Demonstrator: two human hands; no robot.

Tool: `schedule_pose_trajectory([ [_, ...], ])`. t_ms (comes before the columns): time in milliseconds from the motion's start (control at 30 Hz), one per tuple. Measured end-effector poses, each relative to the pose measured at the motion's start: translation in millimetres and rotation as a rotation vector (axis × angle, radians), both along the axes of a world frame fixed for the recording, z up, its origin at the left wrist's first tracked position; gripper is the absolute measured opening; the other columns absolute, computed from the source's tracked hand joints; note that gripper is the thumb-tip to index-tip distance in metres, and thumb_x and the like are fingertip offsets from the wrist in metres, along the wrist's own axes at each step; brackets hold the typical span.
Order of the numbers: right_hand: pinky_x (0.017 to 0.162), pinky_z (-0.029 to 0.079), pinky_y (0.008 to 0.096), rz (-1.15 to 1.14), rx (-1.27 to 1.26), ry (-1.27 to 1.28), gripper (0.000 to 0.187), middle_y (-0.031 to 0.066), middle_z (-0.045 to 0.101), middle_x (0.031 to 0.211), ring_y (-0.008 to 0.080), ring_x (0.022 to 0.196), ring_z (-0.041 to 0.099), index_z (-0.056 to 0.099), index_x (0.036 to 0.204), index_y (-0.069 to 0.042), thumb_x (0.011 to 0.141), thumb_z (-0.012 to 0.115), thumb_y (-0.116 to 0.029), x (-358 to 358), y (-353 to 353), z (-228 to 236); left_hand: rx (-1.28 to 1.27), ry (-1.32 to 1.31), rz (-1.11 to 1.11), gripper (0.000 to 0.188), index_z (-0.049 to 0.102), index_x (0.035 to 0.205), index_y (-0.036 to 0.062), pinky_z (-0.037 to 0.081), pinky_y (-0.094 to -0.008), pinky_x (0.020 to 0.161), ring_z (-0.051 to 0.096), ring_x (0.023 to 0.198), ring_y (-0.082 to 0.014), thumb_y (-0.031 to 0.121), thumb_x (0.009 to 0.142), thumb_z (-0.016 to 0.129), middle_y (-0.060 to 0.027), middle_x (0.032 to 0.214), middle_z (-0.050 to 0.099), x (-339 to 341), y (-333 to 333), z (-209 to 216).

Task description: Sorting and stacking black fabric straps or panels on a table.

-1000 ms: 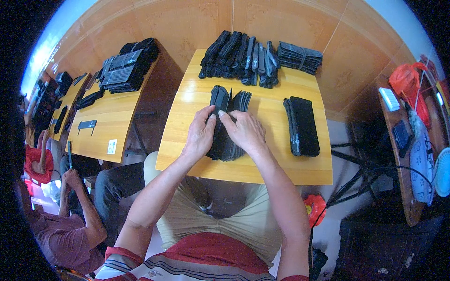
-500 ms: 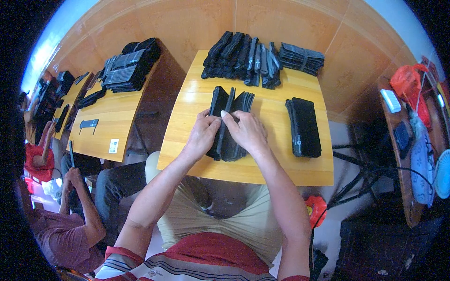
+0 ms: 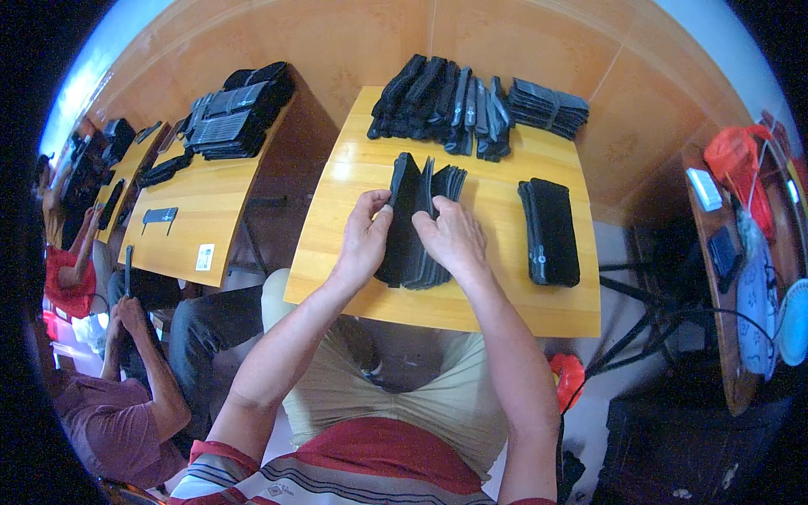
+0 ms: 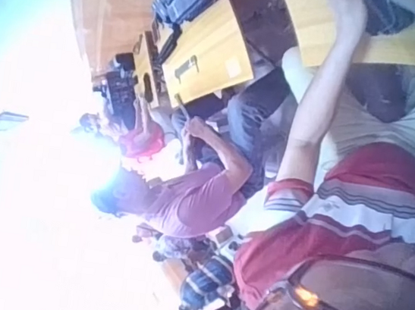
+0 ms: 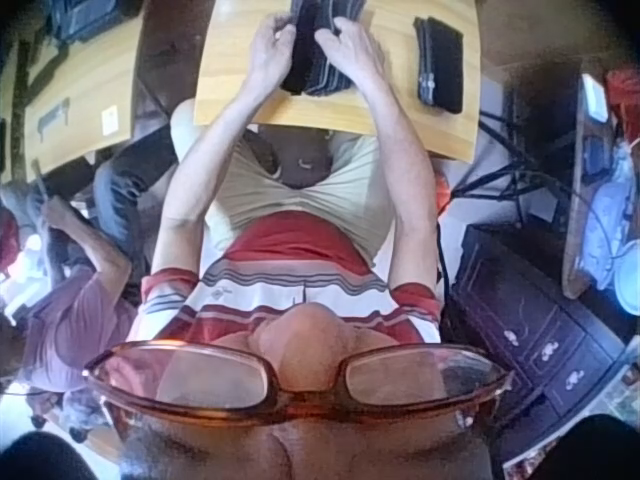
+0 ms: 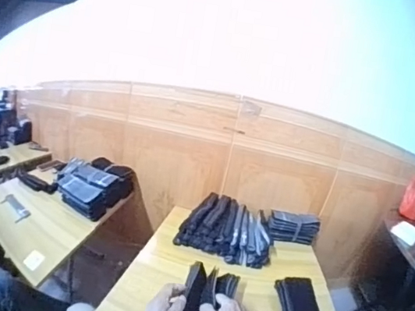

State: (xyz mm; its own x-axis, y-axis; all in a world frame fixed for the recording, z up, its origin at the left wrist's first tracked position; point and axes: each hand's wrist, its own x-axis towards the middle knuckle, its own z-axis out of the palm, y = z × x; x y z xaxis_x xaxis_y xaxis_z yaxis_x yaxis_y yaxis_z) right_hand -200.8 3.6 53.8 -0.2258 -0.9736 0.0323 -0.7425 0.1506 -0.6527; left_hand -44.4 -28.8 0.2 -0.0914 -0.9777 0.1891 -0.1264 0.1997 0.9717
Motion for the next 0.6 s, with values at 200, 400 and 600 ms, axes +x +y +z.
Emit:
schedule_pose_trajectory([
  [200,0.089,0.051,0.0555,0.013,0.059,-0.002,0.035,0.0309,0.069,0.101,0.0492,0.100,0.065,0.063,0.095,0.000,0.086,0.062,-0.034,-2,-1,2,-0.023,-0.020,-0.045,0.029,0.058,0.125,-0.0064,0.050,-0.0399,0.100,0.067,0.113,-0.0332,0.008,0.100,0.058,-0.0224,0.114,0.070,8,-10,-6],
  [400,0.089,0.051,0.0549,-0.002,0.054,-0.025,0.036,0.0309,0.069,0.102,0.0493,0.102,0.064,0.062,0.096,0.000,0.086,0.062,-0.034,-2,0,1,0.347,0.297,-0.179,0.022,0.065,0.118,-0.0016,0.054,-0.0313,0.085,0.067,0.093,-0.0163,0.010,0.099,0.063,-0.0077,0.101,0.070,21,-15,12],
  [600,0.088,0.051,0.0549,0.009,0.020,-0.022,0.035,0.0302,0.068,0.100,0.0491,0.101,0.065,0.061,0.096,0.000,0.087,0.063,-0.034,-6,-1,-5,0.646,0.385,-0.223,0.015,0.068,0.112,0.0052,0.053,-0.0320,0.078,0.064,0.087,-0.0122,0.014,0.101,0.063,-0.0024,0.094,0.069,30,-16,25],
])
